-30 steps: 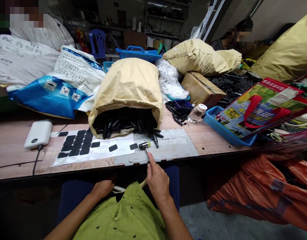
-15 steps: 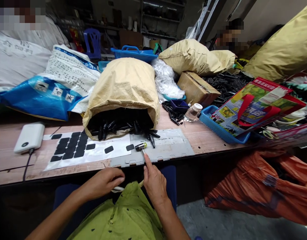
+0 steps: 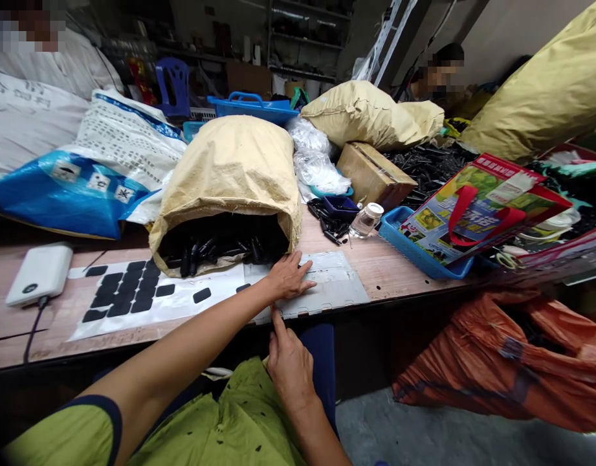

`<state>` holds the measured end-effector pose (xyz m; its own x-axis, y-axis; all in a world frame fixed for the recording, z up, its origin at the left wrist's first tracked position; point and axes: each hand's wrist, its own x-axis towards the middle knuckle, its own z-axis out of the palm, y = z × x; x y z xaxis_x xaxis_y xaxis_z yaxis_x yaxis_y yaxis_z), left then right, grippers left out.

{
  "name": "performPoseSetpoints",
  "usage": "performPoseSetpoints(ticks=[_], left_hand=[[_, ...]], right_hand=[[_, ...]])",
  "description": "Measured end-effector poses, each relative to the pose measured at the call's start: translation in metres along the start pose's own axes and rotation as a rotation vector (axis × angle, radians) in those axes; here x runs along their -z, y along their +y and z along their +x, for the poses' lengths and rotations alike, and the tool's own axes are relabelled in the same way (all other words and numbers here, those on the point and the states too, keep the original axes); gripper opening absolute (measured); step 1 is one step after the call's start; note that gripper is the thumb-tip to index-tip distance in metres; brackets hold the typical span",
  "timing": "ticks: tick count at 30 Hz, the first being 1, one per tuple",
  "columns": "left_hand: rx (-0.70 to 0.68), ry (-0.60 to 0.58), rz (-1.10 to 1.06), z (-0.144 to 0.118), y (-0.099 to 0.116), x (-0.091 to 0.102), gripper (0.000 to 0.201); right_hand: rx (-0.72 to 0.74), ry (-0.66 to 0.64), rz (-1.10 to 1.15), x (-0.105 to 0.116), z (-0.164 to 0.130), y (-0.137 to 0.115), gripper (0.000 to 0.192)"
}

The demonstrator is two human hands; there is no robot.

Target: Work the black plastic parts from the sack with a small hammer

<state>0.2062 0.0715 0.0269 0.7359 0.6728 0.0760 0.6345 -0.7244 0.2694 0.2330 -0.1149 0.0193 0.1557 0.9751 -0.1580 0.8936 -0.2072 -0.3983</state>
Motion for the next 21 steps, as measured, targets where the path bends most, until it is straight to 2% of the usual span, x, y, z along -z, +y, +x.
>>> performPoseSetpoints(ticks=[6,11,17,21], left_hand=[[-0.049,0.048,0.09,-0.011,-0.01,-0.007,0.042],[-0.097,0.055,0.085,-0.023,-0.017,-0.003,0.038],[-0.145,0.021,-0.002,-0.036,-0.03,0.003,0.032],[-0.214,0.074,-0.04,-0.052,-0.041,0.002,0.028]], right_hand=[[0.017,0.003,0.006,0.0,-0.001,0.0,0.061],[0.061,0.019,-0.006,-0.003,-0.01,0.005,0.059],[0.199,0.012,0.049,0.003,-0.032,0.026,0.059],[0.268,-0.014,0.095,0.015,-0.049,0.044,0.057]])
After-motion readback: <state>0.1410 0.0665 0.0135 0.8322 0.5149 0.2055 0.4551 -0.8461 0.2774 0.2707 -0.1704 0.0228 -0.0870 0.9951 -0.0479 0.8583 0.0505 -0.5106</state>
